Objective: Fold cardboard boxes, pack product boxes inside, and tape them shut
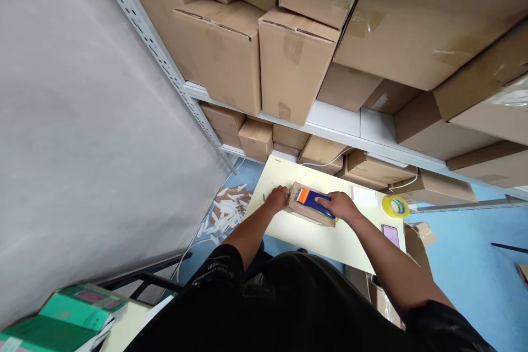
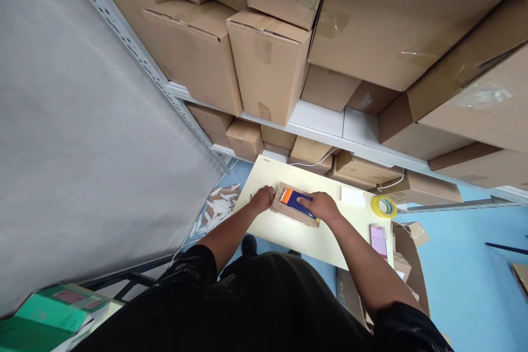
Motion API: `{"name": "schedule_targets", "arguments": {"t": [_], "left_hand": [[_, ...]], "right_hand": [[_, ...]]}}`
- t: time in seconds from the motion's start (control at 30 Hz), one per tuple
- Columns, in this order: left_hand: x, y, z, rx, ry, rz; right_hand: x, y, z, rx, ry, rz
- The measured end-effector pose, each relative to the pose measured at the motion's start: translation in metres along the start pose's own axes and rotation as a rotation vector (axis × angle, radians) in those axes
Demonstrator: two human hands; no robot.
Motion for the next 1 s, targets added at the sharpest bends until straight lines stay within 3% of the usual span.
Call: {"name": "schedule_targets", "arguments": {"t": [0.1, 0.2, 0.3, 0.37, 0.4, 0.47, 0.57, 0.7, 0.83, 1.0], "left_hand": [[-0.008, 0.003, 0.001, 0.003, -0.003, 0.022], [-0.032, 0.006, 0.001, 0.023, -0.065, 0.024], [-0.050, -0.018, -0.003, 0.302, -0.089, -0.003], [-0.046, -0.038, -0.009, 0.475, -0.013, 0.012], [-0.041, -0.044, -0.012, 0.498, 0.030, 0.036], [-0.030, -0.048, -0.014, 0.443, 0.069, 0.100], [-0.023, -0.050, -0.017, 0.393, 0.030, 0.167], [-0.025, -0.050, -0.019, 0.419, -0.002, 0.229], [-0.027, -0.051, -0.019, 0.414, 0.079, 0.346], [-0.030, -0.056, -0.020, 0.388, 0.113, 0.431]], "right_hand": [[-0.001, -0.002, 0.001, -0.002, -0.011, -0.011], [-0.001, -0.003, 0.003, -0.009, -0.003, -0.013], [-0.001, -0.003, 0.003, 0.007, 0.003, -0.010], [-0.002, -0.001, 0.004, 0.006, 0.000, -0.009], [-0.002, 0.000, 0.004, 0.002, 0.004, -0.005], [-0.001, 0.002, 0.005, 0.001, 0.020, 0.009], [0.002, 0.002, 0.006, 0.022, 0.047, 0.062], [0.005, 0.002, 0.006, 0.068, 0.084, 0.165], [0.004, 0.004, 0.005, 0.099, 0.139, 0.139], [-0.005, 0.004, 0.002, 0.091, 0.118, 0.119]]}}
Point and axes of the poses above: each hand's wrist, its own z-axis towards the middle knuckle, its own x-axis out of the palm, y = z × x, the point moved 7 cm from there along z, towards the middle knuckle, and after that the axes turned 12 degrees about z, right-handed, at the moved point
